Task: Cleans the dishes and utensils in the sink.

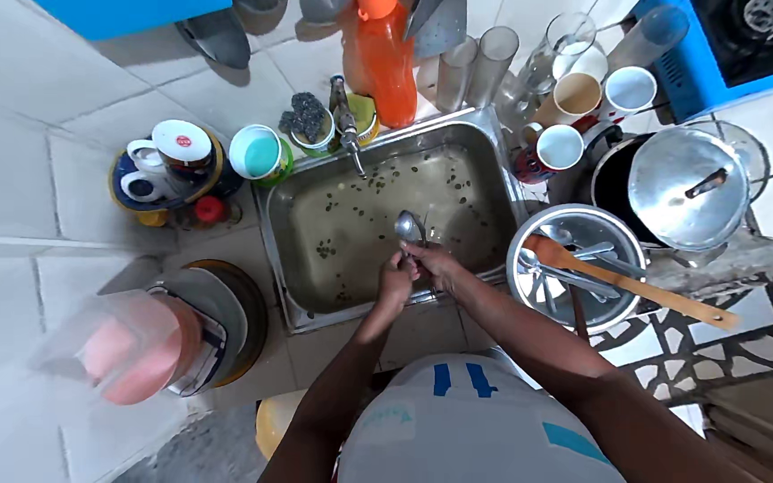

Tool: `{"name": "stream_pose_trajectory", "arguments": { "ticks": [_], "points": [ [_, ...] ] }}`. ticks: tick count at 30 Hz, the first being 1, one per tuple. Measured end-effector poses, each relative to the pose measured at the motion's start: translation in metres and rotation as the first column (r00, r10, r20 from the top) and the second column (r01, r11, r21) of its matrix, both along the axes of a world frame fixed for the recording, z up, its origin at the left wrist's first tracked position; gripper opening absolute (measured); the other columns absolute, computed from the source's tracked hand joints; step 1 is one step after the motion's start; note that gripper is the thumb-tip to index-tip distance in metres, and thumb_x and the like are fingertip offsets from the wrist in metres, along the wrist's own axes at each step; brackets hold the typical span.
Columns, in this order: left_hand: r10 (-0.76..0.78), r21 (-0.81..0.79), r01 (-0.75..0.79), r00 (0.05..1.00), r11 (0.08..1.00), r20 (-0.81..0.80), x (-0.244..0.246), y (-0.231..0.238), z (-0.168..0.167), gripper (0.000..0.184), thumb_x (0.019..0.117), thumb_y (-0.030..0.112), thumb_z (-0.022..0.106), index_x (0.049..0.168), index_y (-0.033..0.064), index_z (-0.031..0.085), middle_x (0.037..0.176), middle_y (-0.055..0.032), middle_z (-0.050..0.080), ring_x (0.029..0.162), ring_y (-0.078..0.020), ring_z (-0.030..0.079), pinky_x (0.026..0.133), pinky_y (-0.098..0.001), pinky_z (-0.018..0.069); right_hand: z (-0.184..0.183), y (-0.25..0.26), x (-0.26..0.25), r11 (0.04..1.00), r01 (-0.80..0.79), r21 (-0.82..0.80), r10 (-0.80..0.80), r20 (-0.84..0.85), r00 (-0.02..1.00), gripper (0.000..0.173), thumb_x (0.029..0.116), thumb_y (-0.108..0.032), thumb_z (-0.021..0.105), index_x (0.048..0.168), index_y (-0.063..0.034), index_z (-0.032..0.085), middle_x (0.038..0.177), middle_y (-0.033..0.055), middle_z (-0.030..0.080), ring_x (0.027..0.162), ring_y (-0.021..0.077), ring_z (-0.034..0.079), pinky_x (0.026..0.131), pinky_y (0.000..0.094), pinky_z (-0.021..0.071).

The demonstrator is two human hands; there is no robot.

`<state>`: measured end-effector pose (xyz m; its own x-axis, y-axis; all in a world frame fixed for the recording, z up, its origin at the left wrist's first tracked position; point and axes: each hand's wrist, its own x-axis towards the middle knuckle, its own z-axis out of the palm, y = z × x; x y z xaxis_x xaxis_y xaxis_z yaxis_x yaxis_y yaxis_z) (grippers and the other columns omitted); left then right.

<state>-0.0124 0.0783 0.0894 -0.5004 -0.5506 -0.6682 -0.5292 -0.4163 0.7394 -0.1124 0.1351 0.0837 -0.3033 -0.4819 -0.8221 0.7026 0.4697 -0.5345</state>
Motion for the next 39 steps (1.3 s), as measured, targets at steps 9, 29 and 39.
{"name": "stream_pose_trajectory", "arguments": {
  "ticks": [9, 29, 39],
  "points": [
    [-0.232, -0.214, 0.230, 0.973, 0.949, 0.018, 0.032, -0.026, -0.002, 0.029, 0.1049, 0.026, 0.060, 0.113, 0.0005, 0.072, 0.109, -0.0138, 0.073, 0.101, -0.0213, 0.069, 0.095, -0.0429, 0.0547, 0.055, 0.028, -0.044, 0.884, -0.415, 0.214, 0.465, -0.485, 0.741, 0.038, 0.1089, -0.035, 0.051, 0.124, -0.0009, 0.061, 0.084, 0.0134, 0.068, 0.065, 0.0219, 0.067, 0.067, 0.0429, 0.0605],
    [-0.326, -0.314, 0.866, 0.449, 0.391, 0.832, 0.047, -0.141, -0.127, 0.069, 0.0957, 0.038, 0.067, 0.150, 0.0010, 0.047, 0.154, -0.0263, 0.044, 0.143, -0.0472, 0.040, 0.114, -0.0674, 0.0328, 0.102, 0.192, -0.111, 0.230, -0.390, 0.892, 0.972, -0.188, 0.142, 0.043, 0.1007, -0.018, 0.062, 0.143, -0.0175, 0.059, 0.117, 0.0302, 0.069, 0.110, 0.0544, 0.065, 0.089, 0.0751, 0.0474],
    [-0.427, -0.246, 0.894, 0.401, 0.373, 0.811, 0.044, -0.146, -0.148, 0.057, 0.1084, 0.042, 0.044, 0.139, -0.0039, 0.057, 0.154, -0.0240, 0.047, 0.150, -0.0383, 0.034, 0.126, -0.0539, 0.0185, 0.133, 0.131, -0.072, 0.737, -0.243, 0.631, 0.663, -0.745, 0.073, 0.042, 0.1012, -0.028, 0.066, 0.137, -0.0054, 0.063, 0.116, 0.0217, 0.072, 0.106, 0.0430, 0.070, 0.090, 0.0669, 0.0529]
  ]
}}
